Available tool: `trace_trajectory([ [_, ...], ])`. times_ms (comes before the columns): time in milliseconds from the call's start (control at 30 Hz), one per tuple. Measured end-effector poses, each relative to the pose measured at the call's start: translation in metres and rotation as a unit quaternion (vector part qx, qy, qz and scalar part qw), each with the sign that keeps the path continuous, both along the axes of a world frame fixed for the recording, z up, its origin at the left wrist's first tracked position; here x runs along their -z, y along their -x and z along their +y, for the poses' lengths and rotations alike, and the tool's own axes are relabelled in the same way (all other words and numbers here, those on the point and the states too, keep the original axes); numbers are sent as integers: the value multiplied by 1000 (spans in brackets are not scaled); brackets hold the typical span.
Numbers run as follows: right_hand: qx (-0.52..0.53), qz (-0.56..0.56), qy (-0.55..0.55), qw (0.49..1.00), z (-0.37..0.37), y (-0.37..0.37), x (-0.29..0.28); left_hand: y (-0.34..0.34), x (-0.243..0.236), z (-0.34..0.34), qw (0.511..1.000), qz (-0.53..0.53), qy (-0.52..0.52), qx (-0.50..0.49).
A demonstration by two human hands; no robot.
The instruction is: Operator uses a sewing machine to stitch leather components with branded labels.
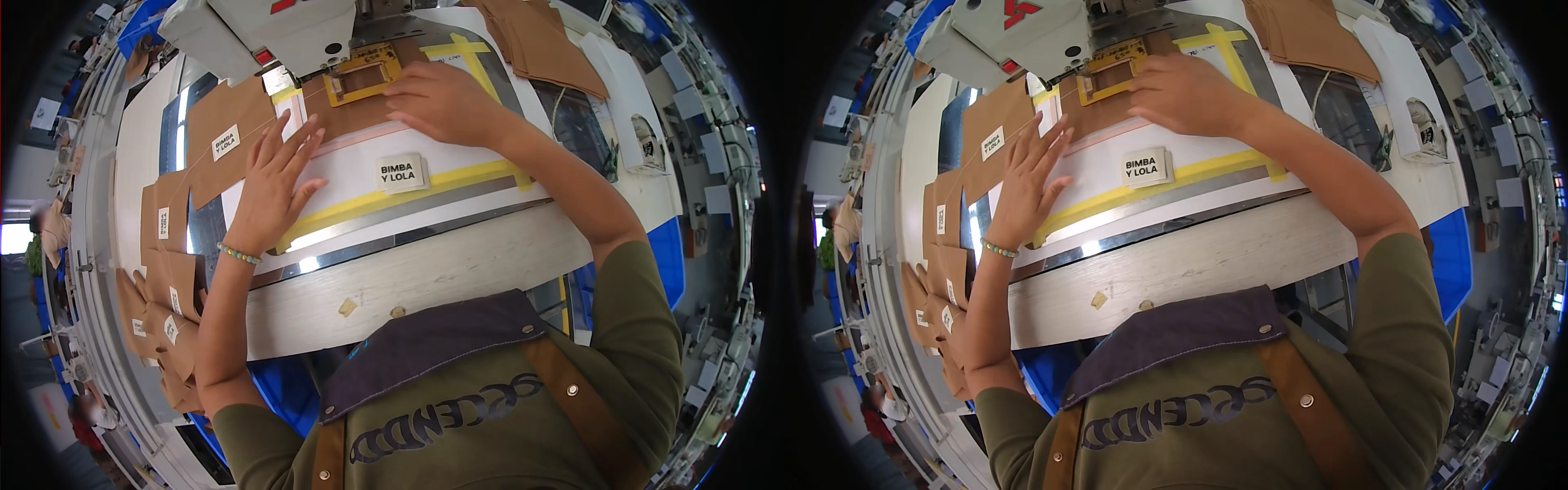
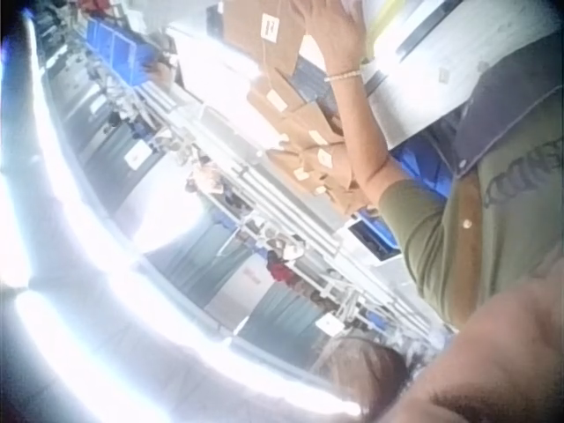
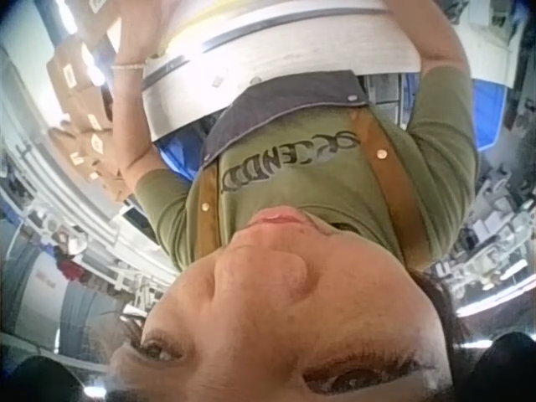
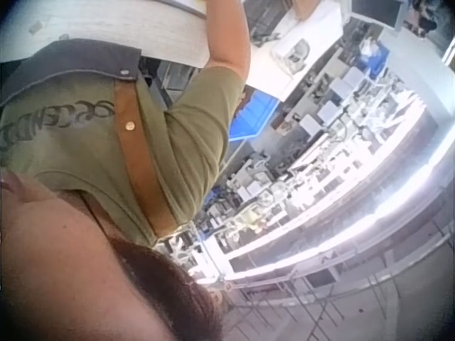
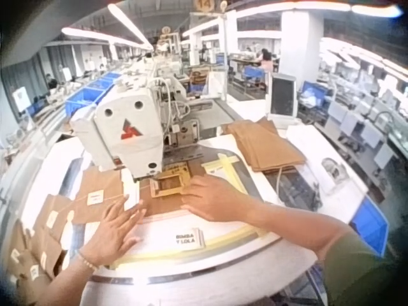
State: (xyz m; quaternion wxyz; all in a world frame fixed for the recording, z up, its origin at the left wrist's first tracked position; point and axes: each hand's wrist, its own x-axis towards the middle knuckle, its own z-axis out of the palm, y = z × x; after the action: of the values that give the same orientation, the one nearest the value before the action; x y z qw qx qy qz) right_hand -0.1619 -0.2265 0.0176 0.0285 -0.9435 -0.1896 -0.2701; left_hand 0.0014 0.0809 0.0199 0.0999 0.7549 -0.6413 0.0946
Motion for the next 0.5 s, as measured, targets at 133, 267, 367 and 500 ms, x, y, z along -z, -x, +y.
trace_trajectory([
  [133, 96, 43, -25, 994, -31, 43, 4, 2, 11, -8, 999, 45, -24, -6],
  [267, 123, 121, -11, 985, -33, 71, 10, -1, 19, -8, 999, 46, -16, -21],
  [367, 119, 191, -16, 974, -31, 77, 19, 4, 17, -8, 998, 47, -13, -30],
  [500, 113, 174, -101, 973, -31, 75, 18, 3, 19, -2, 998, 41, -4, -40],
])
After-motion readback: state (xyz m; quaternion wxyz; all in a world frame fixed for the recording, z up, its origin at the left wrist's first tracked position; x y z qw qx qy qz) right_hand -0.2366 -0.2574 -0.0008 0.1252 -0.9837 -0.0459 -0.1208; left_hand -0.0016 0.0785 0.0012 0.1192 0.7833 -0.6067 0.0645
